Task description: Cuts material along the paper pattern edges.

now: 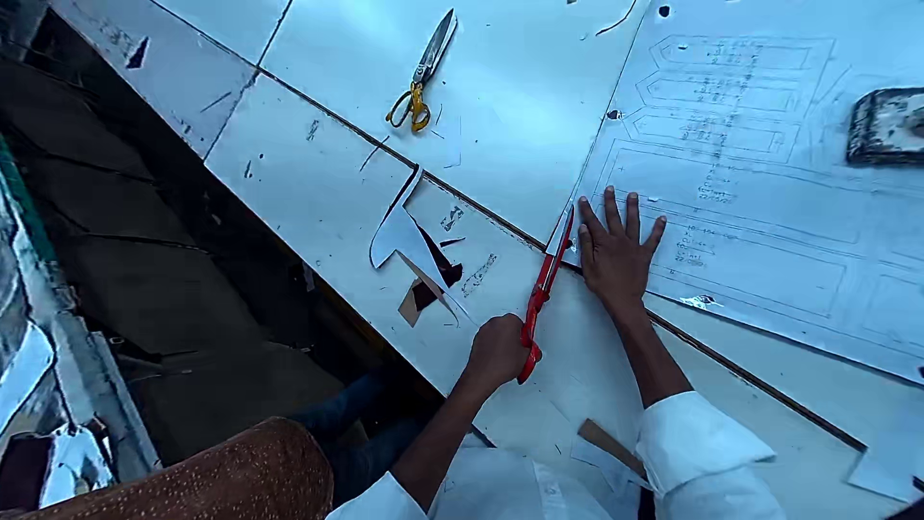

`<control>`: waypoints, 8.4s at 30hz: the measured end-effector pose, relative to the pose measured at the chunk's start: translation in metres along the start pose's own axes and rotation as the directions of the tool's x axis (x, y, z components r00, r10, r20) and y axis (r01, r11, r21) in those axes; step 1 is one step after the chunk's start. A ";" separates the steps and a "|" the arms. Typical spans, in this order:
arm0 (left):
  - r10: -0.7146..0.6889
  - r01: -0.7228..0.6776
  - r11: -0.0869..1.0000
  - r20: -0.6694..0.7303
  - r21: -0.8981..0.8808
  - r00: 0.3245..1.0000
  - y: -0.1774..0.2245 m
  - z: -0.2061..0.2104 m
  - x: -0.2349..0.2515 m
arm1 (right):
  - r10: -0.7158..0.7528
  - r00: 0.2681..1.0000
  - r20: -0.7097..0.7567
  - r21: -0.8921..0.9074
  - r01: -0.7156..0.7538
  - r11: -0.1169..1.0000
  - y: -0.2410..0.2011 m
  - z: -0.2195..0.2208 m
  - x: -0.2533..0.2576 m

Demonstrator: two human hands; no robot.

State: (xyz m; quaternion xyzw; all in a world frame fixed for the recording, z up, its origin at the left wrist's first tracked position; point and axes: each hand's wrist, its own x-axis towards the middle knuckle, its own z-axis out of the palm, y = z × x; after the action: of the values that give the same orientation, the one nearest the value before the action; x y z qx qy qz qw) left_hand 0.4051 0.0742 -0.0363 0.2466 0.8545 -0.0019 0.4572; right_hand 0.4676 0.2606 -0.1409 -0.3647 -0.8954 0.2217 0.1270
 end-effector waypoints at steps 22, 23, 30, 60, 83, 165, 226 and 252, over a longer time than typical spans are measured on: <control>-0.001 0.001 1.000 -0.002 0.017 1.000 0.014 -0.014 0.000 | 0.000 1.000 0.008 -0.031 0.001 1.000 -0.001 0.001 0.000; -0.002 0.001 1.000 0.006 0.014 1.000 0.014 -0.015 0.000 | -0.001 1.000 0.010 -0.032 0.001 1.000 -0.001 0.000 0.000; 0.001 -0.001 1.000 -0.005 -0.005 1.000 0.017 -0.016 -0.005 | 0.001 1.000 0.018 -0.055 0.000 0.998 -0.001 0.000 0.000; 0.001 -0.002 1.000 0.039 0.009 0.999 0.014 -0.012 0.017 | 0.000 1.000 0.026 -0.037 0.001 0.999 -0.002 0.001 -0.001; 0.018 -0.019 1.000 0.041 0.007 0.999 0.022 -0.019 0.020 | -0.010 1.000 0.015 -0.034 0.010 0.999 0.000 0.001 0.000; 0.071 -0.069 0.997 0.092 -0.030 0.993 0.035 -0.041 0.043 | 0.001 1.000 -0.013 -0.058 -0.001 0.998 0.000 0.005 -0.001; 0.133 -0.125 0.989 0.101 -0.084 0.986 0.043 -0.053 0.056 | -0.014 1.000 -0.009 -0.078 0.013 0.997 0.001 0.006 -0.005; 0.189 -0.180 0.973 0.055 -0.142 0.980 0.046 -0.059 0.063 | -0.016 1.000 -0.006 -0.077 0.016 0.997 0.000 0.006 -0.004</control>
State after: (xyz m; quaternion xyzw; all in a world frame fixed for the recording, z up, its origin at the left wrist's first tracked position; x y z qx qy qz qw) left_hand 0.3493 0.1541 -0.0407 0.2931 0.8099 0.0904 0.4999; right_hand 0.4684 0.2561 -0.1461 -0.3629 -0.9058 0.1847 0.1174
